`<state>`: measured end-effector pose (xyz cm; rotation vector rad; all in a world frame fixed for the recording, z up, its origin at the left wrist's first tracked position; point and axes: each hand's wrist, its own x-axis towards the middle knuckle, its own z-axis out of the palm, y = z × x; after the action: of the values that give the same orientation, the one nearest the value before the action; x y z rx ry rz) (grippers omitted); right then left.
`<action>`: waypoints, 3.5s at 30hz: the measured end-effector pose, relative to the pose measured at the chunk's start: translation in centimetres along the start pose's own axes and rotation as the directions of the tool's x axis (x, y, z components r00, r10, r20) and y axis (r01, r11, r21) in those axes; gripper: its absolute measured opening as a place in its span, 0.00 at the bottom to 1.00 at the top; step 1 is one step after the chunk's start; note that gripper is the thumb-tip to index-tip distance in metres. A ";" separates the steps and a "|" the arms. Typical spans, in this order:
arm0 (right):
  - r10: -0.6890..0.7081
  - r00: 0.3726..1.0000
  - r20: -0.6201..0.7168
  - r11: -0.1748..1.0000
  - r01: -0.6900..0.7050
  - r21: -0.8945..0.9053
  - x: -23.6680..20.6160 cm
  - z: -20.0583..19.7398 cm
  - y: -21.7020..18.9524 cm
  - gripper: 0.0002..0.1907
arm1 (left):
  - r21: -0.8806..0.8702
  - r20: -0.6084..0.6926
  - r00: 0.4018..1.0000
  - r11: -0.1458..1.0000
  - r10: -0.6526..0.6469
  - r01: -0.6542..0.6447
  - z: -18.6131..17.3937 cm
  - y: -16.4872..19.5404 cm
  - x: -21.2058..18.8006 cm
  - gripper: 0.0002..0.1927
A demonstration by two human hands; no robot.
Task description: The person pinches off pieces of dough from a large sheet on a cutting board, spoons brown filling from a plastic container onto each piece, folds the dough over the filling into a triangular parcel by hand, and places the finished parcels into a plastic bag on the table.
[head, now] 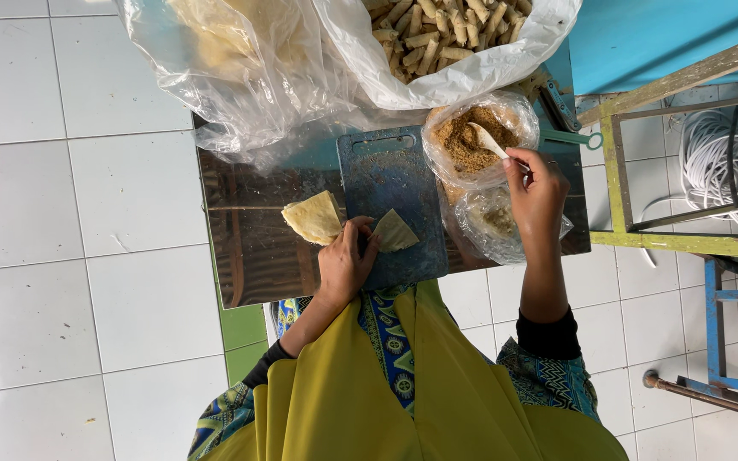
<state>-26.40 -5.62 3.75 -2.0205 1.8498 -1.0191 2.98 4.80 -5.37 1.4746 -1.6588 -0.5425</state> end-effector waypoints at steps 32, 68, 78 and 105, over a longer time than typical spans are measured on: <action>0.245 0.969 -0.037 0.855 -0.198 0.479 -3.8 0.0 1.5 0.07 | 0.054 0.072 0.996 0.997 0.047 -0.051 -0.6 0.8 0.2 0.27; 0.010 0.876 -0.482 0.967 0.115 0.229 -5.8 1.7 2.5 0.07 | -0.075 0.068 0.996 0.995 0.063 -0.058 -0.8 0.5 -0.1 0.26; -0.180 0.964 0.194 0.977 0.198 -0.081 -10.6 6.9 -6.0 0.15 | -0.089 0.274 0.960 0.996 0.052 -0.028 -3.2 1.1 0.9 0.22; -0.018 0.950 0.310 0.978 -0.048 0.203 -11.0 11.3 -5.8 0.13 | -0.001 0.107 0.992 0.997 -0.073 0.074 0.3 1.9 1.7 0.05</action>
<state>-14.55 2.60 -4.90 -1.9110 1.5266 -0.7969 1.73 3.53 -3.58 1.5315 -1.6888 -0.6762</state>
